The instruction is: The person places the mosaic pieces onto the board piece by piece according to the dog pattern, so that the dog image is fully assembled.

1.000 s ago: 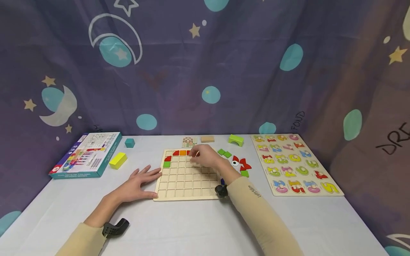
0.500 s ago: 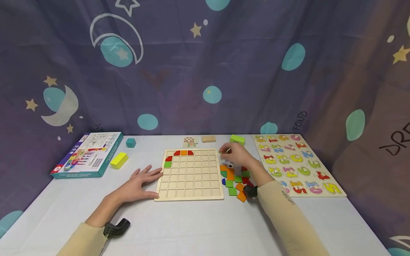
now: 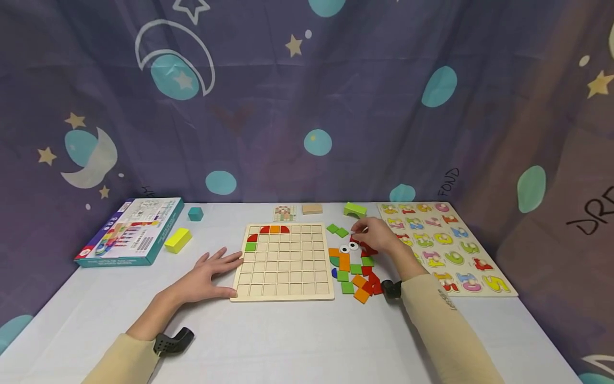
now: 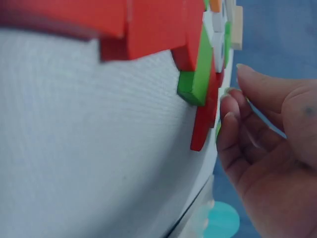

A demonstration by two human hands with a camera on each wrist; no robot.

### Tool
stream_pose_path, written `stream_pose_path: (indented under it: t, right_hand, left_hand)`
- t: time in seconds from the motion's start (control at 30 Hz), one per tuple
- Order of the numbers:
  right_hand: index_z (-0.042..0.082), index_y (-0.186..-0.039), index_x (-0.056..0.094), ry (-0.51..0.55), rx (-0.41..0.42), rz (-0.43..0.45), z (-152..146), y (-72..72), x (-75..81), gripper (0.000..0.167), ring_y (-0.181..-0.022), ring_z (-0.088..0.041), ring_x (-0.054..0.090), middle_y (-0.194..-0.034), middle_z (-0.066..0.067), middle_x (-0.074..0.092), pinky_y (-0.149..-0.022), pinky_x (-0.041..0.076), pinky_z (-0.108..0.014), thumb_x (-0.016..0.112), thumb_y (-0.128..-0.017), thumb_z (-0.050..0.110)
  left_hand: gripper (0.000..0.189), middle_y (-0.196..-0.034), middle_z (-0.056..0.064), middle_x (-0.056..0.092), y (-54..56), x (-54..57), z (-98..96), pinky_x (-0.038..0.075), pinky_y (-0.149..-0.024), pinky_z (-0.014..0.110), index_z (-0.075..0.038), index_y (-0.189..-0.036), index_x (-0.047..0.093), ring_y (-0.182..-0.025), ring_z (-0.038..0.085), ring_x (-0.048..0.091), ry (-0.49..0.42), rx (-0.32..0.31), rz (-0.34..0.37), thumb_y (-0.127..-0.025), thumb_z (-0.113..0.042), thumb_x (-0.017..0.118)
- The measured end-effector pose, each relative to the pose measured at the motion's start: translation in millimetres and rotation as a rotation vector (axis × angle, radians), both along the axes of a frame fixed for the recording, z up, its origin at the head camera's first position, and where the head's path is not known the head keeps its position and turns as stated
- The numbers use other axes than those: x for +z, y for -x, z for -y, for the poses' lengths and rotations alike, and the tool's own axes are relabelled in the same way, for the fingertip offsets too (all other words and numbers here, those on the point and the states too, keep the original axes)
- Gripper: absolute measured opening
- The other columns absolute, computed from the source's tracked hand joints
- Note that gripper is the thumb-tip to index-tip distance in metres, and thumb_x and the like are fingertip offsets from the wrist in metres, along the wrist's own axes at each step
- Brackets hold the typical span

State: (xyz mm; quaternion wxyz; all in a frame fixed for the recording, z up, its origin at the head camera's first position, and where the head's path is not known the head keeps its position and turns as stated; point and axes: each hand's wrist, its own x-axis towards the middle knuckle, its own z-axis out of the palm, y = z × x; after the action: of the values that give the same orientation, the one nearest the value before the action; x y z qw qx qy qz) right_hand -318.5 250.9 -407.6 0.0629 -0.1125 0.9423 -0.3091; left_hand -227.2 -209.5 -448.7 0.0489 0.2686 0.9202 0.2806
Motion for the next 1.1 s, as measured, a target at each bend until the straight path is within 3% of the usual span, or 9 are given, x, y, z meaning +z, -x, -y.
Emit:
stream_pose_path:
  t: [0.17, 0.33, 0.6, 0.87, 1.1]
  right_hand:
    - [-0.002, -0.117, 0.068, -0.044, -0.027, 0.043, -0.4, 2.4, -1.5, 0.028, -0.095, -0.03, 0.057, -0.104, -0.013, 0.066, -0.085, 0.053, -0.038, 0.07, -0.096, 0.015]
    - [-0.001, -0.115, 0.069, -0.076, 0.0, 0.055, 3.3, 3.1, -1.0, 0.028, -0.092, -0.028, 0.056, -0.101, -0.011, 0.066, -0.086, 0.052, -0.04, 0.071, -0.096, 0.019]
    - [0.002, -0.104, 0.065, -0.088, 0.032, 0.049, 9.7, 4.5, -1.5, 0.015, -0.088, -0.026, 0.055, -0.093, -0.008, 0.062, -0.082, 0.049, -0.036, 0.071, -0.095, 0.013]
    - [0.002, -0.106, 0.066, -0.01, 0.018, 0.034, 9.9, 2.4, 3.5, 0.013, -0.089, -0.027, 0.054, -0.093, -0.009, 0.061, -0.081, 0.049, -0.035, 0.068, -0.098, 0.011]
    - [-0.003, -0.112, 0.068, 0.082, 0.097, 0.006, 18.4, -0.4, 10.4, 0.019, -0.087, -0.026, 0.056, -0.094, -0.009, 0.062, -0.076, 0.051, -0.033, 0.067, -0.098, 0.01]
  left_hand:
    - [0.088, -0.159, 0.003, 0.039, -0.1, -0.8, -0.5, 0.001, -0.115, 0.067, -0.011, -0.148, 0.053, -0.151, 0.043, 0.012, 0.003, -0.002, -0.003, -0.079, -0.058, 0.08]
    - [0.088, -0.159, 0.003, 0.039, -0.8, -0.4, -0.4, 0.001, -0.115, 0.067, -0.012, -0.148, 0.053, -0.15, 0.043, 0.013, 0.005, 0.002, -0.005, -0.078, -0.058, 0.081]
    - [0.087, -0.159, 0.003, 0.039, 0.0, -1.9, -0.2, 0.001, -0.115, 0.066, -0.012, -0.148, 0.053, -0.151, 0.042, 0.013, 0.005, 0.001, -0.008, -0.079, -0.057, 0.08]
    - [0.087, -0.159, 0.001, 0.039, -0.6, -1.9, -0.6, 0.0, -0.116, 0.065, -0.011, -0.148, 0.053, -0.151, 0.041, 0.012, -0.003, -0.005, -0.004, -0.079, -0.057, 0.081]
    - [0.088, -0.159, 0.002, 0.04, -0.3, -0.8, -0.6, 0.001, -0.115, 0.067, -0.01, -0.148, 0.054, -0.151, 0.042, 0.013, -0.004, 0.002, 0.001, -0.078, -0.056, 0.081]
